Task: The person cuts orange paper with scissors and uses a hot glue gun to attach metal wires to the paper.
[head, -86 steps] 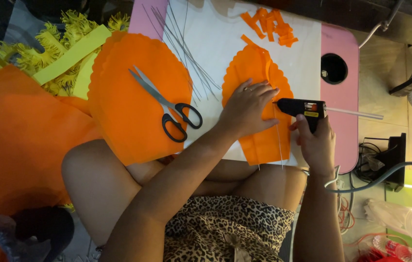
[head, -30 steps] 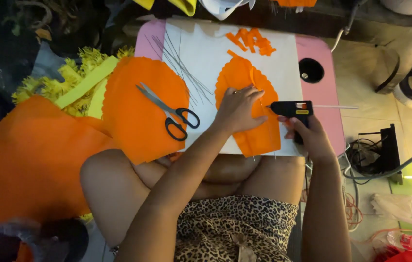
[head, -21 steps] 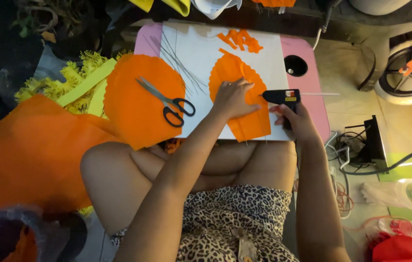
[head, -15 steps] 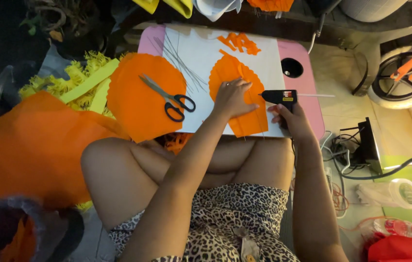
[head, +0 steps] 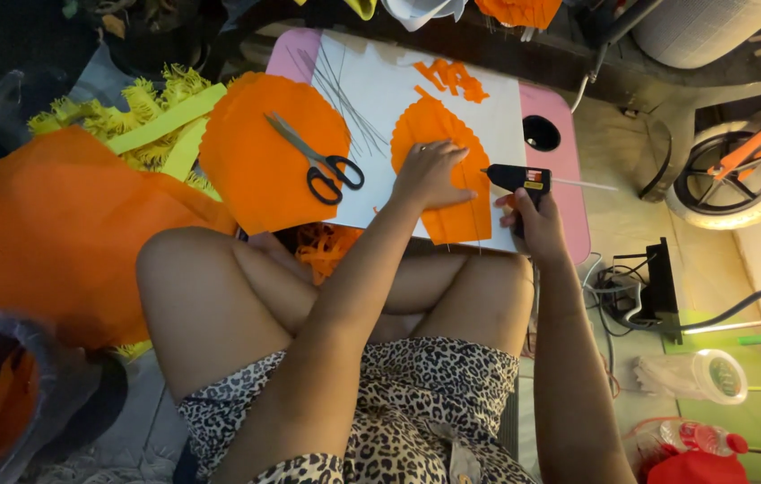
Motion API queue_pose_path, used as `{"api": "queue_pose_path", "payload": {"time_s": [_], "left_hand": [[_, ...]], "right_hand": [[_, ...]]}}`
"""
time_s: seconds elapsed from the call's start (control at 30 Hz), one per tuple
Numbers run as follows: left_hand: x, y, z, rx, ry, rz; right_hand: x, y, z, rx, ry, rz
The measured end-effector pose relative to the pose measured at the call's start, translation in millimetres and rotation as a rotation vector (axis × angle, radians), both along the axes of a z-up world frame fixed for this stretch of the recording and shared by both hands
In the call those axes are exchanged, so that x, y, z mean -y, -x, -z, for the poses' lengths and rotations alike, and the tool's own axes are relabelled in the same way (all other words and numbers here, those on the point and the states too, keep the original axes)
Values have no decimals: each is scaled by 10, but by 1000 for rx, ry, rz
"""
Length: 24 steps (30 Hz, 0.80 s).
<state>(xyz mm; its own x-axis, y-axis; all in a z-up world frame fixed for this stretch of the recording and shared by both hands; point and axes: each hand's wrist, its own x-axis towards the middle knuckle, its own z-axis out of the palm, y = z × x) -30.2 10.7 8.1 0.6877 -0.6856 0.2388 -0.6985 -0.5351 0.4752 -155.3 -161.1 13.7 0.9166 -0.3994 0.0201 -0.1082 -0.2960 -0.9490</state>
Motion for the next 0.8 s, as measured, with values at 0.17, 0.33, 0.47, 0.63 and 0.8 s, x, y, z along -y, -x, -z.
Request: {"api": "queue_pose_path", "payload": {"time_s": [0.17,0.33,0.47,0.63,0.8], "left_hand": [[21,-21,46,-8,-41,12],[15,-2,-1,-20,-41,2],[23,29,-4,-7,-31,-25],[-11,54,-34,7,-17,-29],[4,40,22,2,8,-26]], "right_hand": [[-90,37,-70,21,32,40],[13,-7,70,33,57,40],[-39,7,52,52,21,61],[1,21,95,62,51,63],[99,15,204,120,7,41]]}}
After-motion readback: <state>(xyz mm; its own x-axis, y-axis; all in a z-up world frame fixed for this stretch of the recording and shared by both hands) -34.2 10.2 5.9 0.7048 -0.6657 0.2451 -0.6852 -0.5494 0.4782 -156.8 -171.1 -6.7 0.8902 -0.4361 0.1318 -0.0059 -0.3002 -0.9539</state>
